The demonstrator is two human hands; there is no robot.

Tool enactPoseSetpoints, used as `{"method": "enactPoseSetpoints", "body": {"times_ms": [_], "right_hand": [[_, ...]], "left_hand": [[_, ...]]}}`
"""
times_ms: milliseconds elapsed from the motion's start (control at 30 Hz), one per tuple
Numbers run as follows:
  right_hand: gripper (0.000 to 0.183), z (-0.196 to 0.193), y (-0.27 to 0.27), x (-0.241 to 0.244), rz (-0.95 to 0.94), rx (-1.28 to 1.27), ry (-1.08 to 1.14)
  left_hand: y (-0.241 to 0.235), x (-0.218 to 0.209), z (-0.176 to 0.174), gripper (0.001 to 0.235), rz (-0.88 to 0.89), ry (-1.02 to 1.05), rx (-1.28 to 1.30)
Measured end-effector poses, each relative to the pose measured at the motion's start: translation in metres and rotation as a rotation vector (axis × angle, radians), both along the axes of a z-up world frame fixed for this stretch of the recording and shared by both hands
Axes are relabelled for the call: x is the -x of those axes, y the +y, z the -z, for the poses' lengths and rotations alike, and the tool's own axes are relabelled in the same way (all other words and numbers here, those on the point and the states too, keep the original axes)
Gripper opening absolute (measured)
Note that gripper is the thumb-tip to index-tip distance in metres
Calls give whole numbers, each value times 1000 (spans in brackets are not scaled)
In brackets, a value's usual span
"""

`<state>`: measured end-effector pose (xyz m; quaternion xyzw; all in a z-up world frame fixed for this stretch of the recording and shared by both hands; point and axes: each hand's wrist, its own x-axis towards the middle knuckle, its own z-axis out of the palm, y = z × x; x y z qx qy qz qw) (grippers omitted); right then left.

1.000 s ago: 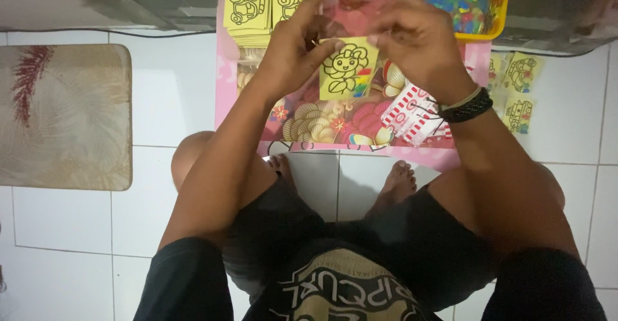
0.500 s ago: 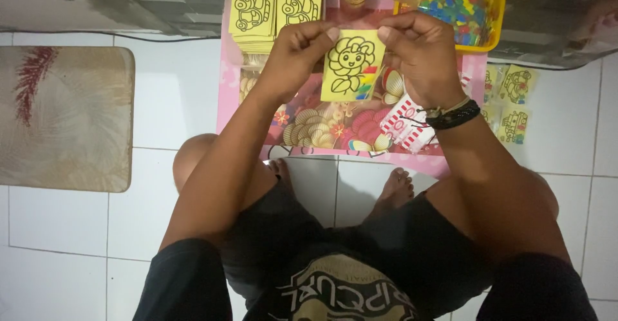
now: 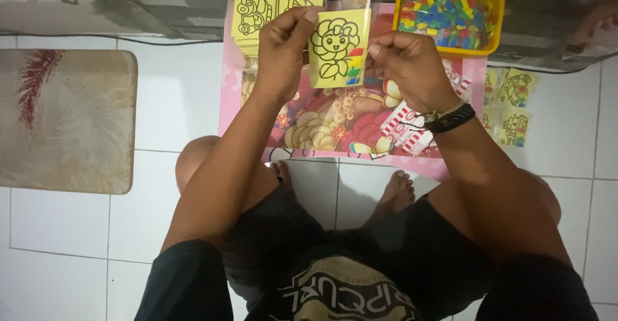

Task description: The person sits on the floor and packs small yellow cards with cartoon drawings into clear plastic bags. They pick up a card, place it inside a bag, and then set the filled bag aside on the floor.

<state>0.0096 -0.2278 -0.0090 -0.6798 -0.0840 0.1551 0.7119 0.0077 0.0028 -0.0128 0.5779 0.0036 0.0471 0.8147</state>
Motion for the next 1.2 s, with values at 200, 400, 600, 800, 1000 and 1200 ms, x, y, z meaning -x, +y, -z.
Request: {"method": "enactPoseSetpoints", "body": {"times_ms": [200,400,600,800,1000,1200], "right_hand": [[8,-5,6,4,22,62,-68],[12,12,6,-2,33,-131,-114],[12,12,9,-1,131,-184,-120],[13,11,6,0,139,-88,-125],[19,7,10,2,161,-239,-69],[16,5,10,4,275,-165,-49]], "left_hand": [[-2,1,-6,20,32,-85,98],[-5,-1,6,18,60,-16,130],[-10,6,4,8,155,-95,46],[-10,7,-6,17,156,-80,-82],[-8,13,-6,32,115,-254,-308],[-7,17,-19,23,152,-480,-523]]}}
